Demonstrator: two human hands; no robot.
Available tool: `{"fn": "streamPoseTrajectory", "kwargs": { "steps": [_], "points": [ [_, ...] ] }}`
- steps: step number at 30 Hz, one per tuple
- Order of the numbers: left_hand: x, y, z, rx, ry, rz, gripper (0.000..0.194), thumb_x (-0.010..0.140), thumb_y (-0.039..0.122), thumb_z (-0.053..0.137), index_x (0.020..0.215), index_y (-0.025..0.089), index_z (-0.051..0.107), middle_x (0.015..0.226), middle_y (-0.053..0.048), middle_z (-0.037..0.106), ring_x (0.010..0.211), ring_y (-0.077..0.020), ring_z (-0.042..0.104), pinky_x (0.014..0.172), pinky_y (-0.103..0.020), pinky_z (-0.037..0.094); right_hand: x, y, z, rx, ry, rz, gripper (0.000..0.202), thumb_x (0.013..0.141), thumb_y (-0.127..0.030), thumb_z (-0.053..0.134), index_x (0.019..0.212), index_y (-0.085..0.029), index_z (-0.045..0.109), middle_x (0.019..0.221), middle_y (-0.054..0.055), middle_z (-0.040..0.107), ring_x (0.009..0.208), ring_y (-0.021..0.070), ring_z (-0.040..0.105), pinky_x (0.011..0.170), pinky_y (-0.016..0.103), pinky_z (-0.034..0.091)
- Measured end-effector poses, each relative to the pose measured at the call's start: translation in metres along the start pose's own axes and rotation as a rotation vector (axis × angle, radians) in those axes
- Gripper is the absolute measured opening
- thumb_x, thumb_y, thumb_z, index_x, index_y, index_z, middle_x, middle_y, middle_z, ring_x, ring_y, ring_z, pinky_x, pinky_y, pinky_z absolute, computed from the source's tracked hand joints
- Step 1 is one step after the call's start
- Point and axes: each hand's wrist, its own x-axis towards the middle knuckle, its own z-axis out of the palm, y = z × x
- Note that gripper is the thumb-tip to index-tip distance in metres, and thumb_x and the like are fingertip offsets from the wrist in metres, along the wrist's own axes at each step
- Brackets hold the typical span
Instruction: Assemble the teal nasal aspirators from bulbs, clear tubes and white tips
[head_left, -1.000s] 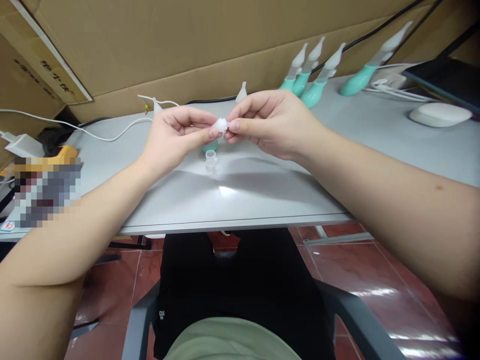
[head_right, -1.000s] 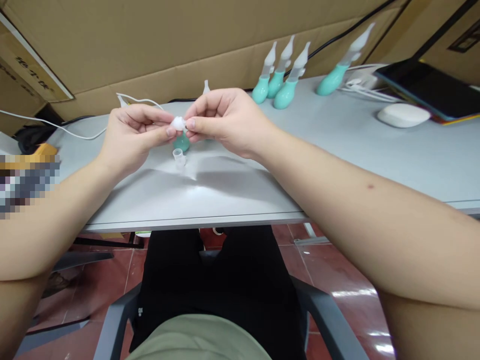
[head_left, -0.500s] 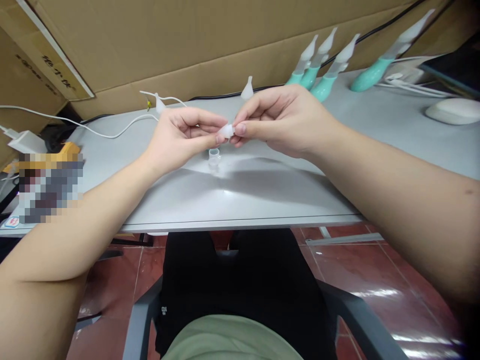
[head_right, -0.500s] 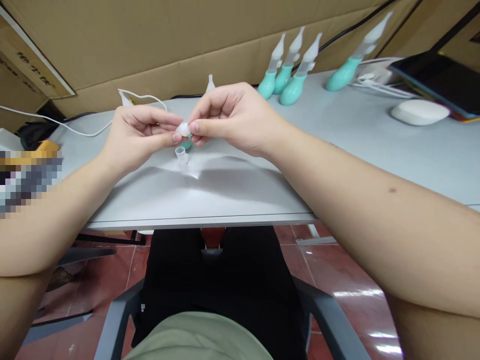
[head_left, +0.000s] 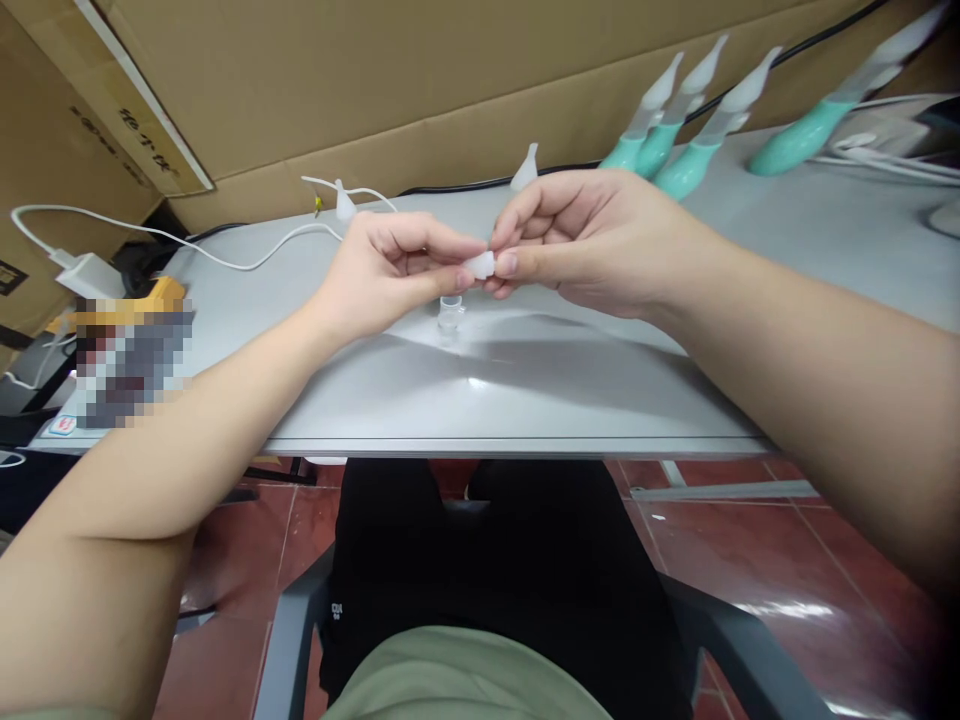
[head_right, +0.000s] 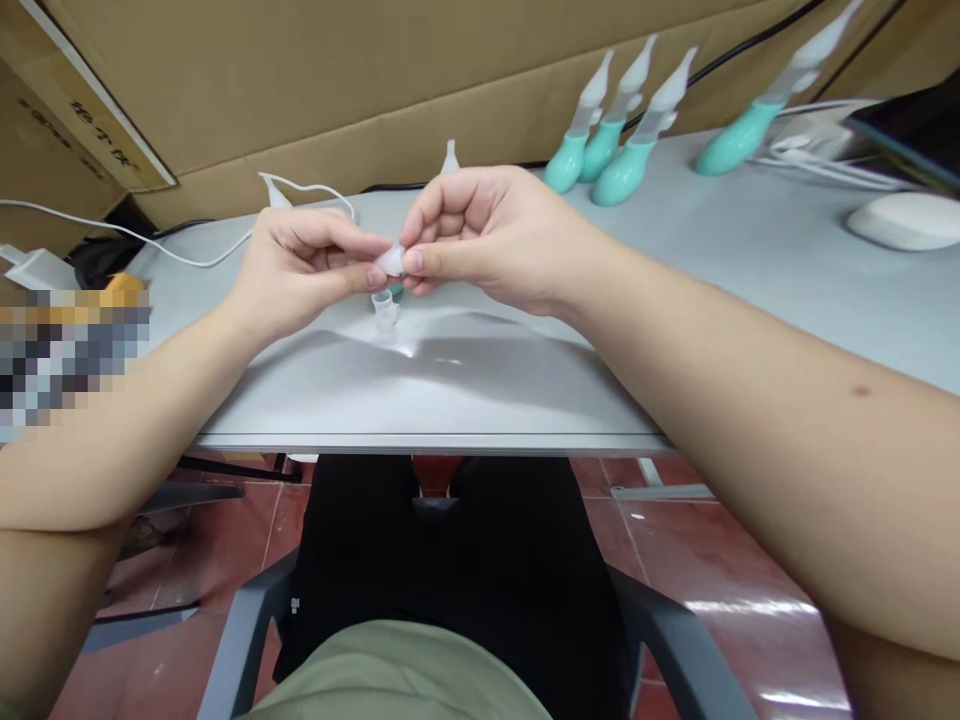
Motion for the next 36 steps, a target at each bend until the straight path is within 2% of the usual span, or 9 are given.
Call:
{"fn": "streamPoseTrajectory", "kwargs": {
  "steps": [5,8,12,18,21,24,28,32,36],
  "points": [
    [0.001,0.0,0.0,-0.011,-0.033,0.028,0.023,0.092,0.03,0.119,0.098,0.027,0.097,0.094,-0.003,0.088,0.11,-0.0345,0.1,0.106,-0.058,0.089,0.002,0.005,-0.002,0.014,0.003,0.013,0.047,0.082,-0.026,0.13,0.105,-0.015,0.09,0.094,0.008,0.089,0.085,0.0173,0.086,0.087,0.03,0.078],
    [0.001,-0.002,0.0,0.024,-0.027,0.009,0.023,0.092,0.033,0.12,0.098,0.029,0.098,0.093,-0.003,0.088,0.11,-0.035,0.099,0.103,-0.057,0.089,0.002,0.007,-0.003,0.009,0.004,0.024,0.043,0.083,-0.023,0.128,0.103,-0.014,0.091,0.096,0.01,0.09,0.085,0.0183,0.086,0.087,0.032,0.077],
    [0.002,-0.006,-0.002,-0.004,-0.042,0.035,0.022,0.092,0.035,0.12,0.098,0.03,0.099,0.093,-0.002,0.088,0.101,-0.0315,0.098,0.096,-0.052,0.089,0.002,0.01,-0.003,0.028,0.016,0.027,0.045,0.08,-0.025,0.131,0.1,-0.016,0.091,0.092,0.007,0.09,0.085,0.0174,0.087,0.085,0.03,0.077],
    [0.004,-0.02,-0.004,-0.079,-0.097,0.185,0.037,0.097,0.059,0.116,0.107,0.027,0.102,0.097,-0.002,0.089,0.098,-0.0277,0.097,0.091,-0.047,0.088,0.003,0.012,-0.002,0.05,0.044,0.015,0.058,0.071,-0.037,0.135,0.096,-0.015,0.087,0.091,0.005,0.09,0.08,0.016,0.085,0.08,0.029,0.078],
    [0.004,-0.023,-0.003,-0.07,-0.117,0.225,0.039,0.102,0.065,0.112,0.11,0.027,0.103,0.099,-0.003,0.091,0.095,-0.0258,0.096,0.088,-0.044,0.088,0.003,0.013,-0.002,0.057,0.021,0.037,0.06,0.072,-0.038,0.135,0.096,-0.014,0.086,0.089,0.005,0.088,0.08,0.016,0.085,0.082,0.03,0.078],
    [0.003,-0.022,-0.003,-0.057,-0.128,0.226,0.033,0.105,0.059,0.111,0.112,0.028,0.104,0.1,-0.002,0.092,0.092,-0.0246,0.095,0.084,-0.042,0.087,0.003,0.014,-0.002,0.089,-0.001,0.048,0.063,0.069,-0.043,0.137,0.094,-0.014,0.086,0.088,0.005,0.087,0.079,0.0152,0.084,0.081,0.029,0.077],
    [0.002,-0.018,-0.002,-0.108,-0.113,0.226,0.017,0.105,0.04,0.112,0.115,0.028,0.105,0.104,-0.001,0.095,0.095,-0.0241,0.097,0.087,-0.042,0.088,0.004,0.013,-0.001,0.129,0.006,0.043,0.065,0.065,-0.048,0.137,0.091,-0.015,0.088,0.086,0.004,0.087,0.078,0.0144,0.084,0.077,0.025,0.075],
    [0.001,-0.013,0.001,-0.115,-0.11,0.16,0.008,0.106,0.026,0.11,0.112,0.027,0.104,0.104,0.001,0.096,0.096,-0.0238,0.099,0.088,-0.041,0.089,0.005,0.012,-0.002,0.161,-0.033,0.067,0.061,0.067,-0.045,0.137,0.09,-0.016,0.088,0.087,0.004,0.088,0.077,0.0142,0.084,0.075,0.025,0.075],
    [0.0,-0.009,0.002,-0.131,-0.116,0.106,0.009,0.108,0.03,0.11,0.11,0.025,0.103,0.105,0.001,0.097,0.101,-0.0244,0.101,0.094,-0.043,0.091,0.005,0.014,-0.004,0.203,-0.068,0.098,0.049,0.079,-0.03,0.132,0.094,-0.014,0.088,0.093,0.006,0.091,0.077,0.0137,0.085,0.075,0.023,0.075]
  ]
}}
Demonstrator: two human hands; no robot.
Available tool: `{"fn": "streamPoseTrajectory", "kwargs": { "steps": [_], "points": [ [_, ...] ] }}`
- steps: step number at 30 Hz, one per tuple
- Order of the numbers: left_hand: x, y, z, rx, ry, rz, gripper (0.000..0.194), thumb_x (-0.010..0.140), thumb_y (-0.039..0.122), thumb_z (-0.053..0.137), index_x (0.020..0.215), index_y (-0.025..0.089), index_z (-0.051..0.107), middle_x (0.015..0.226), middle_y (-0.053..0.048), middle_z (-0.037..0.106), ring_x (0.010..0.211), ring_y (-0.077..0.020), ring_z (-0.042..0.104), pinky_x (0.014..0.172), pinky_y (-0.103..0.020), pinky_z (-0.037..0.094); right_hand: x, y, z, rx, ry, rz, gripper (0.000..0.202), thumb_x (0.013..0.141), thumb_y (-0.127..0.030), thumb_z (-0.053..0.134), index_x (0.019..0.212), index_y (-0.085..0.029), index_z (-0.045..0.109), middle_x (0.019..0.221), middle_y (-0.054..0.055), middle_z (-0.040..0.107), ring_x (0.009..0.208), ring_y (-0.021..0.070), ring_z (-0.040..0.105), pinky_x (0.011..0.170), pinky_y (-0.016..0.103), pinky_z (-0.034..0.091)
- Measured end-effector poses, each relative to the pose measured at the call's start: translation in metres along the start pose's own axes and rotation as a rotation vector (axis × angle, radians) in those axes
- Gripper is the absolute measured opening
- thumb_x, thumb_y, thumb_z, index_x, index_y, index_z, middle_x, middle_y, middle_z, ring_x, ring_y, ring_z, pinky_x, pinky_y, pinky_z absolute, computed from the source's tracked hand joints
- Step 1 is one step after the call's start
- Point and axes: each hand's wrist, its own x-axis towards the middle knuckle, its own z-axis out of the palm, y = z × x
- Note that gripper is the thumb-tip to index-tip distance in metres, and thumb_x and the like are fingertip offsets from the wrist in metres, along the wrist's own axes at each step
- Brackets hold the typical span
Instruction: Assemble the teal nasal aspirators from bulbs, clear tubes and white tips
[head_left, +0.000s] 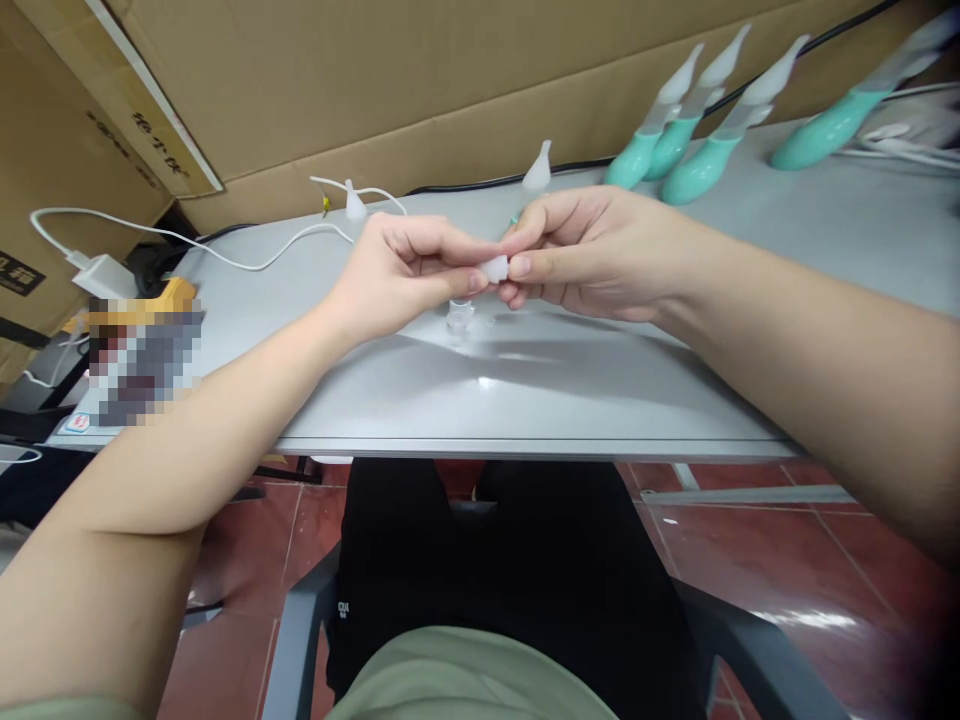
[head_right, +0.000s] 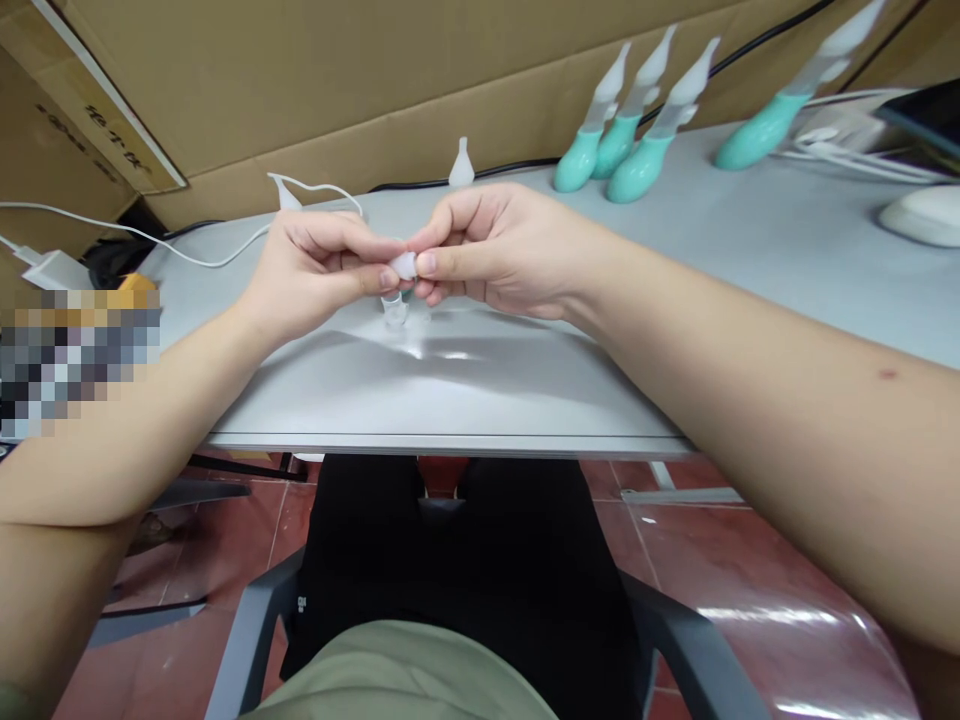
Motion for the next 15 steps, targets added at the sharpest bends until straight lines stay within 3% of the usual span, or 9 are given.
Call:
{"fn": "streamPoseTrajectory", "kwargs": {
  "steps": [3,6,11,15],
  "points": [
    [-0.001,0.001,-0.001,-0.013,-0.007,0.005,0.012,0.109,0.033,0.11,0.11,0.024,0.103,0.106,0.0,0.097,0.101,-0.0245,0.101,0.093,-0.043,0.091,0.0,0.001,-0.001,0.016,0.015,0.018,0.04,0.089,-0.019,0.125,0.096,-0.014,0.086,0.096,0.007,0.092,0.079,0.014,0.087,0.077,0.023,0.075],
    [-0.002,-0.001,-0.004,0.008,-0.013,0.036,0.015,0.108,0.036,0.111,0.111,0.024,0.103,0.105,-0.001,0.097,0.097,-0.0241,0.099,0.088,-0.043,0.09,0.0,0.002,-0.001,0.008,0.012,0.015,0.04,0.093,-0.019,0.123,0.095,-0.015,0.083,0.097,0.007,0.092,0.079,0.0138,0.086,0.077,0.024,0.075],
    [0.0,-0.008,-0.009,0.025,-0.002,0.114,0.032,0.1,0.052,0.117,0.11,0.025,0.101,0.1,-0.002,0.092,0.099,-0.0267,0.099,0.092,-0.048,0.091,0.001,0.003,-0.001,0.044,-0.001,0.016,0.058,0.078,-0.033,0.133,0.094,-0.015,0.08,0.094,0.007,0.091,0.078,0.0143,0.086,0.076,0.023,0.076],
    [0.004,-0.017,-0.01,0.006,-0.001,0.134,0.047,0.093,0.067,0.118,0.108,0.025,0.1,0.098,-0.002,0.091,0.093,-0.0257,0.097,0.087,-0.047,0.09,0.001,0.003,0.005,0.035,0.021,0.005,0.054,0.083,-0.03,0.131,0.094,-0.015,0.08,0.092,0.007,0.09,0.076,0.0136,0.084,0.078,0.024,0.077]
  ]
}}
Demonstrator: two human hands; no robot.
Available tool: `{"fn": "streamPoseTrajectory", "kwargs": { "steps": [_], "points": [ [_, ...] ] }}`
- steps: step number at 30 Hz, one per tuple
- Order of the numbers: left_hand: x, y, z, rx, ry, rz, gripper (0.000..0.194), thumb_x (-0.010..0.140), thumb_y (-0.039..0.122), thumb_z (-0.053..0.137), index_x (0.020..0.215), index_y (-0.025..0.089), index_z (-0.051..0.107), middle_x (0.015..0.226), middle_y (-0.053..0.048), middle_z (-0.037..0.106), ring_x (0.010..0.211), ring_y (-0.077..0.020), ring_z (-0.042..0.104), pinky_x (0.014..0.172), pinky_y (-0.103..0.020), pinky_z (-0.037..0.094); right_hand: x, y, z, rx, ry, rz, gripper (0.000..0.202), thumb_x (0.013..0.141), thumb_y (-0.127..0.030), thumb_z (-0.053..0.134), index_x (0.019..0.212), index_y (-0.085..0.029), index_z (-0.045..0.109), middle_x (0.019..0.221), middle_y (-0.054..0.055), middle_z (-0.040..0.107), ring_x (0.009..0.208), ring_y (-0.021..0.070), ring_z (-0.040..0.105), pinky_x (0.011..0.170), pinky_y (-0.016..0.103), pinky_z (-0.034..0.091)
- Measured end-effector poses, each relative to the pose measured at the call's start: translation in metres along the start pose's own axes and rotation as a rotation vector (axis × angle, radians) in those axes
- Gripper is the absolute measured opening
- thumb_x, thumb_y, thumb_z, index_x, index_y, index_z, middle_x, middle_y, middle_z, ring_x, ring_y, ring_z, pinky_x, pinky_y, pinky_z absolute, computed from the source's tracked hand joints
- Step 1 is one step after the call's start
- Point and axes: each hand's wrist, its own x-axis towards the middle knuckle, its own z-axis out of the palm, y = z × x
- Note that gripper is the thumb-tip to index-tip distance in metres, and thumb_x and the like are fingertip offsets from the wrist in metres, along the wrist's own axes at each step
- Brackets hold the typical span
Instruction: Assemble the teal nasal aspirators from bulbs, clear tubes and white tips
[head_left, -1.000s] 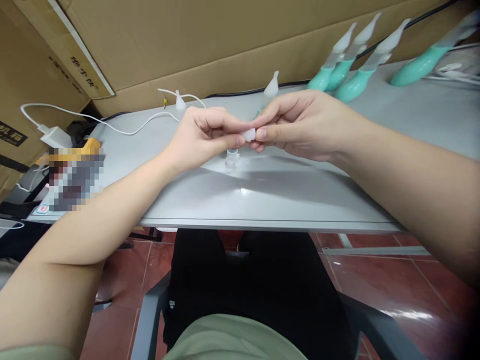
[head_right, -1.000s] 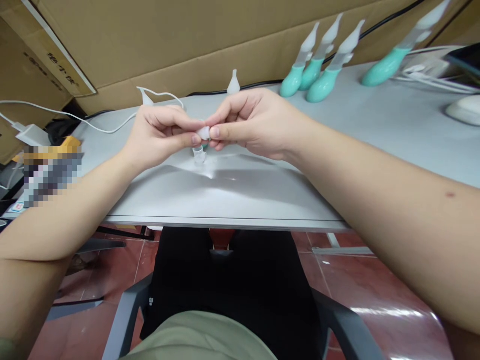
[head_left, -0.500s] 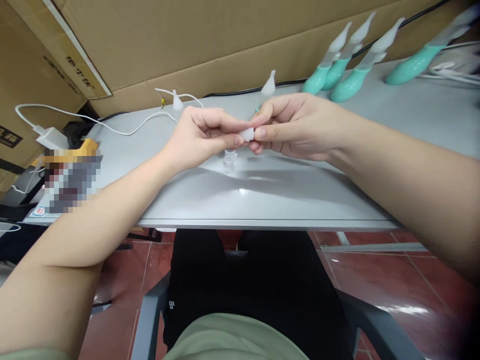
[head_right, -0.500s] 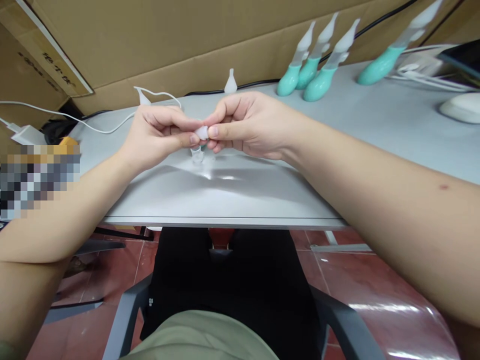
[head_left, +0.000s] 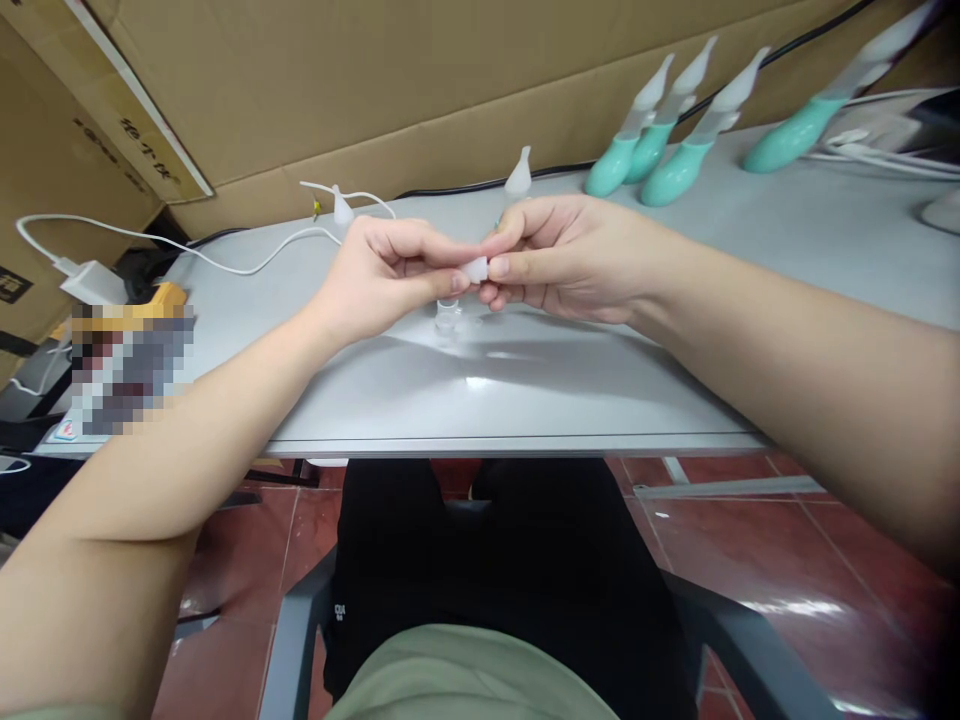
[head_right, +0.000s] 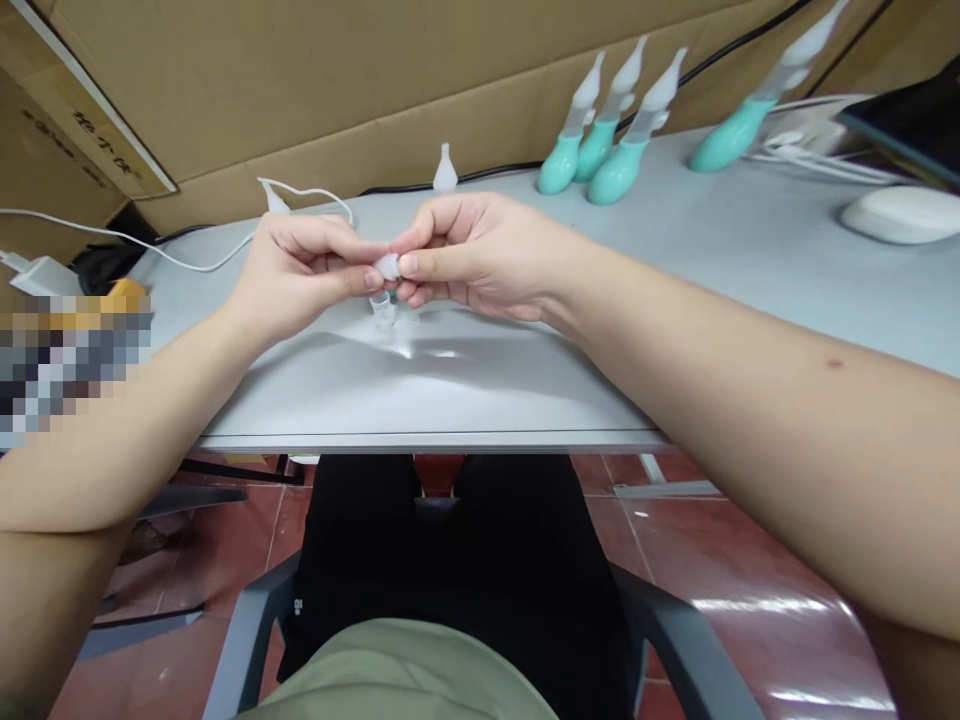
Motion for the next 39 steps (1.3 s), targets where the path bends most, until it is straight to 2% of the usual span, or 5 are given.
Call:
{"fn": "streamPoseTrajectory", "kwargs": {
  "steps": [5,9,15,28,39],
  "points": [
    [0.003,-0.015,-0.003,0.016,0.08,0.014,0.06,0.1,0.082,0.107,0.115,0.025,0.095,0.108,-0.002,0.092,0.102,-0.026,0.099,0.097,-0.052,0.09,0.0,0.0,0.015,-0.176,0.176,-0.231,0.036,0.095,-0.035,0.123,0.099,-0.023,0.09,0.098,0.005,0.091,0.09,0.018,0.084,0.086,0.032,0.079],
    [0.001,-0.02,-0.007,0.068,0.097,-0.011,0.051,0.109,0.074,0.102,0.119,0.026,0.089,0.116,-0.003,0.091,0.119,-0.0302,0.1,0.107,-0.056,0.089,0.001,0.001,0.022,-0.308,0.276,-0.366,0.039,0.092,-0.047,0.123,0.093,-0.026,0.091,0.092,0.004,0.088,0.089,0.0225,0.082,0.085,0.041,0.076],
    [-0.001,-0.028,-0.004,0.127,0.192,-0.028,0.039,0.108,0.058,0.106,0.114,0.024,0.089,0.111,-0.005,0.093,0.109,-0.0271,0.099,0.102,-0.051,0.089,-0.004,-0.006,0.029,-0.367,0.293,-0.283,0.042,0.089,-0.048,0.125,0.095,-0.028,0.089,0.098,0.008,0.088,0.09,0.0262,0.074,0.097,0.05,0.075],
    [-0.004,-0.02,-0.005,0.126,0.137,0.005,0.032,0.111,0.055,0.103,0.113,0.026,0.092,0.112,-0.005,0.092,0.108,-0.0253,0.098,0.099,-0.047,0.089,-0.007,-0.009,0.027,-0.338,0.23,-0.203,0.044,0.086,-0.055,0.125,0.093,-0.032,0.088,0.099,0.006,0.088,0.099,0.0282,0.075,0.106,0.054,0.074],
    [0.001,-0.015,-0.01,0.158,0.086,0.016,0.031,0.105,0.053,0.109,0.105,0.027,0.092,0.097,-0.004,0.081,0.108,-0.0281,0.094,0.096,-0.05,0.088,-0.009,-0.007,0.018,-0.284,0.176,-0.193,0.034,0.097,-0.028,0.12,0.094,-0.029,0.086,0.099,0.007,0.087,0.095,0.0251,0.076,0.105,0.048,0.071]
  ]
}}
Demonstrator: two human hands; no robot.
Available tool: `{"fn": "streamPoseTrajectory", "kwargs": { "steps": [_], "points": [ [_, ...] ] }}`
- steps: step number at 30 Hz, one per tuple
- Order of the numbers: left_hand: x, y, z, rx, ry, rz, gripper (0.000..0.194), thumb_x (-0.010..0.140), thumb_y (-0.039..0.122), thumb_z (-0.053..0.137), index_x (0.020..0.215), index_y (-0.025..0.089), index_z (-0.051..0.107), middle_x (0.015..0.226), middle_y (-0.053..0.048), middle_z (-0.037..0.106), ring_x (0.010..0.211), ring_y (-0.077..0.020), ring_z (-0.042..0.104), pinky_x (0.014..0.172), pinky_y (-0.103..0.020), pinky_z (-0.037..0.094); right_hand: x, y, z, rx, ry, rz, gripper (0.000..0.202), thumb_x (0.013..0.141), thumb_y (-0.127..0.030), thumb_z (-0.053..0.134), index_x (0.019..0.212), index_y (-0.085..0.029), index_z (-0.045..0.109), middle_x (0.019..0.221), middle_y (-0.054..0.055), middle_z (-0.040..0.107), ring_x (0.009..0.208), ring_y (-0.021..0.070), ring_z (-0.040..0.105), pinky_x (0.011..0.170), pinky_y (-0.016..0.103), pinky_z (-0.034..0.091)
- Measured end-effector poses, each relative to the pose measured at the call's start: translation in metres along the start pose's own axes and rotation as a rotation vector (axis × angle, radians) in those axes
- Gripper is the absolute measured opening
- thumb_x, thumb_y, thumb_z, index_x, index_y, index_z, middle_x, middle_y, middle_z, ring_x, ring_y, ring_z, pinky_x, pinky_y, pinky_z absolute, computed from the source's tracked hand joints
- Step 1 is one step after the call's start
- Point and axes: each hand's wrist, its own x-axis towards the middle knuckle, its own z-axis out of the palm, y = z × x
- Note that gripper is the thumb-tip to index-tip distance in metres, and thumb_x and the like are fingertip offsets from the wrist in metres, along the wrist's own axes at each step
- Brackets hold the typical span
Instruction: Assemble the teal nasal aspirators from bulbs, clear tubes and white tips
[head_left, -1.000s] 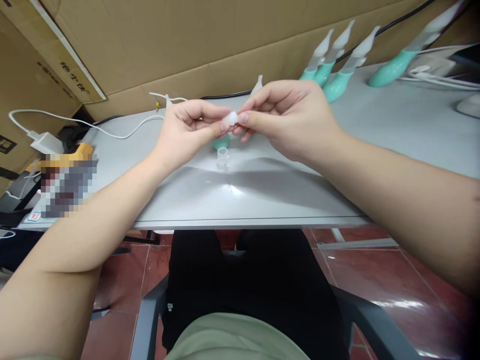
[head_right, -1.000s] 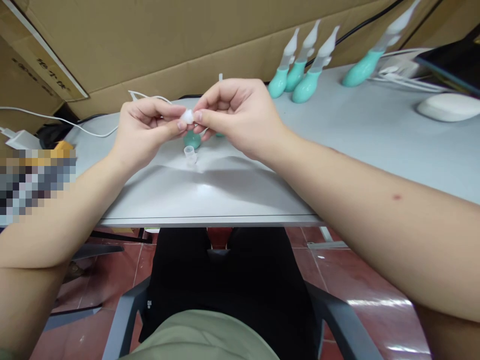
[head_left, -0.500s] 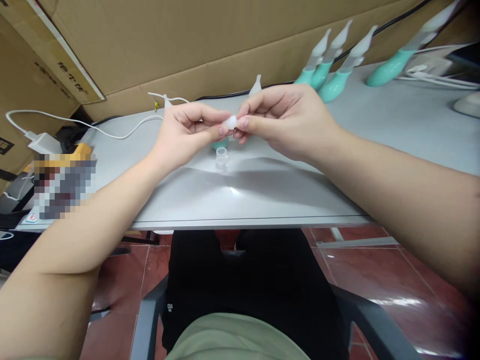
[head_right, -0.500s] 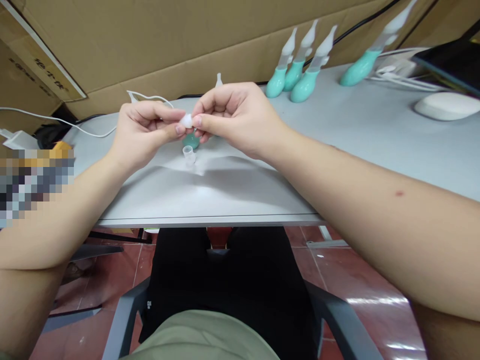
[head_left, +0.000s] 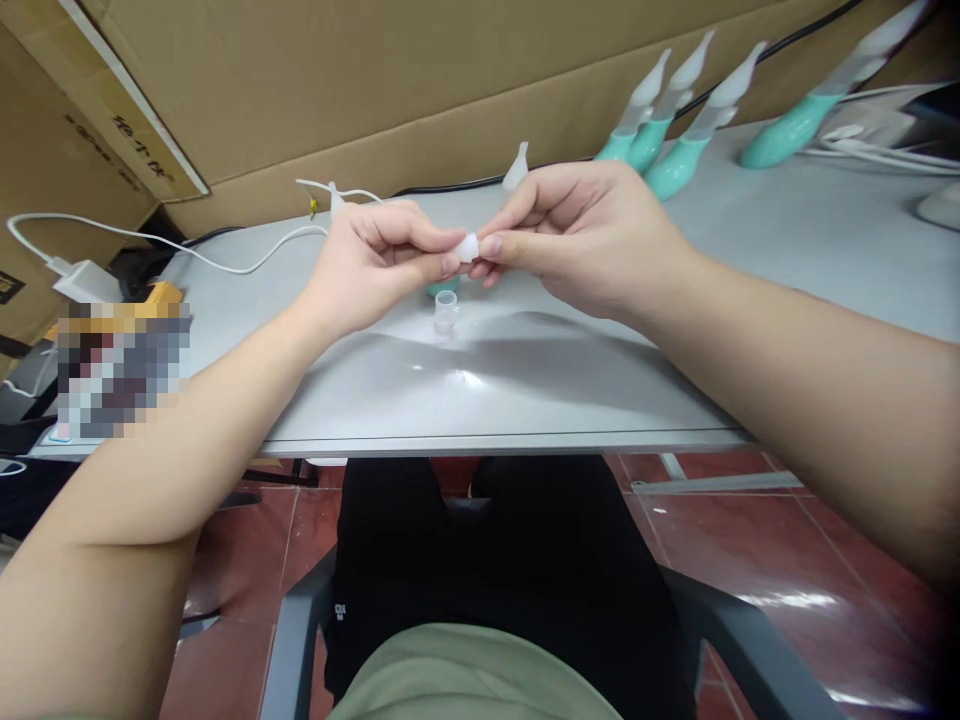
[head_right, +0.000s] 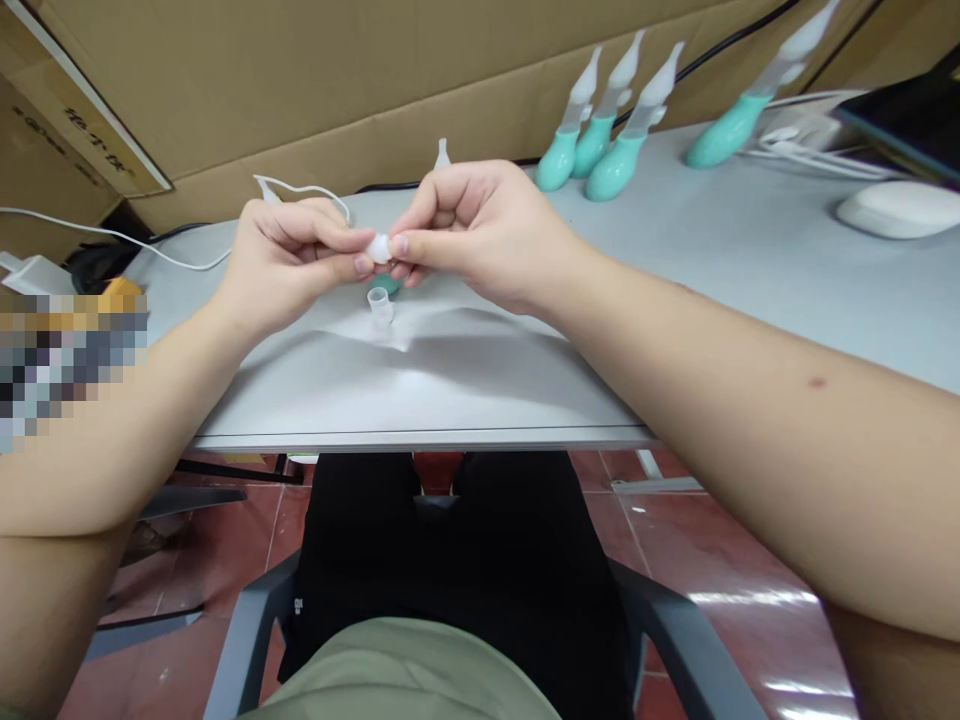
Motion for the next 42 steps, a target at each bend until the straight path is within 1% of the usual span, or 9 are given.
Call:
{"fn": "streamPoseTrajectory", "kwargs": {
  "steps": [6,12,15,18,22,27,31,35,42],
  "points": [
    [-0.002,0.006,-0.003,-0.045,-0.064,0.043,0.032,0.092,0.049,0.117,0.103,0.025,0.098,0.091,-0.004,0.081,0.088,-0.0236,0.087,0.083,-0.044,0.083,0.007,0.013,-0.018,0.057,-0.131,0.085,0.054,0.084,-0.043,0.13,0.089,-0.024,0.08,0.098,0.007,0.088,0.089,0.0207,0.082,0.093,0.04,0.074],
    [-0.003,0.006,-0.004,-0.007,-0.077,0.043,0.045,0.089,0.063,0.118,0.101,0.026,0.098,0.089,-0.005,0.079,0.085,-0.0234,0.083,0.08,-0.044,0.079,0.009,0.017,-0.018,0.092,-0.161,0.089,0.055,0.082,-0.045,0.132,0.091,-0.022,0.082,0.097,0.004,0.088,0.085,0.0178,0.082,0.085,0.034,0.073],
    [-0.001,0.008,-0.004,-0.017,-0.121,0.051,0.044,0.091,0.064,0.117,0.101,0.025,0.099,0.089,-0.006,0.078,0.081,-0.0217,0.08,0.076,-0.043,0.076,0.012,0.019,-0.018,0.113,-0.196,0.115,0.064,0.072,-0.056,0.135,0.091,-0.021,0.084,0.092,0.004,0.086,0.079,0.0168,0.08,0.076,0.031,0.07],
    [0.001,0.017,-0.006,0.011,-0.118,0.045,0.049,0.087,0.068,0.117,0.098,0.026,0.096,0.086,-0.005,0.075,0.079,-0.0215,0.078,0.07,-0.041,0.074,0.016,0.015,-0.019,0.093,-0.251,0.157,0.07,0.068,-0.065,0.134,0.092,-0.02,0.085,0.088,0.003,0.084,0.074,0.016,0.077,0.071,0.031,0.067],
    [0.002,0.039,-0.014,0.061,-0.078,0.09,0.042,0.092,0.067,0.113,0.103,0.029,0.097,0.09,-0.007,0.079,0.082,-0.0232,0.08,0.07,-0.041,0.071,0.015,0.003,-0.023,-0.016,-0.329,0.151,0.071,0.074,-0.074,0.129,0.095,-0.021,0.087,0.086,0.003,0.082,0.073,0.0171,0.076,0.065,0.03,0.062],
    [0.003,0.063,-0.025,0.112,-0.181,0.208,0.006,0.095,0.033,0.1,0.1,0.033,0.102,0.084,-0.005,0.085,0.074,-0.0195,0.078,0.062,-0.034,0.063,0.01,-0.005,-0.033,-0.398,-0.365,0.144,0.045,0.095,-0.055,0.12,0.096,-0.021,0.092,0.077,0.001,0.077,0.063,0.0136,0.063,0.06,0.033,0.048],
    [0.004,0.078,-0.03,0.19,-0.483,0.193,0.033,0.085,0.012,0.086,0.103,0.034,0.103,0.087,-0.001,0.089,0.068,-0.0142,0.076,0.06,-0.026,0.06,0.011,0.0,-0.034,-0.651,-0.407,0.089,0.021,0.097,-0.041,0.108,0.097,-0.023,0.097,0.078,0.0,0.077,0.069,0.0153,0.062,0.069,0.036,0.045],
    [0.004,0.085,-0.028,0.26,-0.684,0.076,0.029,0.09,0.013,0.083,0.103,0.03,0.101,0.093,-0.001,0.093,0.068,-0.0134,0.08,0.065,-0.025,0.065,0.013,0.001,-0.029,-0.802,-0.453,0.086,0.011,0.098,-0.034,0.093,0.103,-0.026,0.1,0.079,-0.001,0.076,0.076,0.0192,0.064,0.076,0.038,0.045],
    [0.002,0.073,-0.027,0.239,-0.678,-0.016,0.022,0.094,0.022,0.091,0.11,0.03,0.102,0.099,-0.003,0.096,0.072,-0.0167,0.086,0.072,-0.028,0.073,0.009,-0.009,-0.022,-0.859,-0.441,0.152,0.016,0.105,-0.018,0.081,0.107,-0.02,0.097,0.077,0.0,0.071,0.08,0.0183,0.058,0.082,0.04,0.041]
  ]
}}
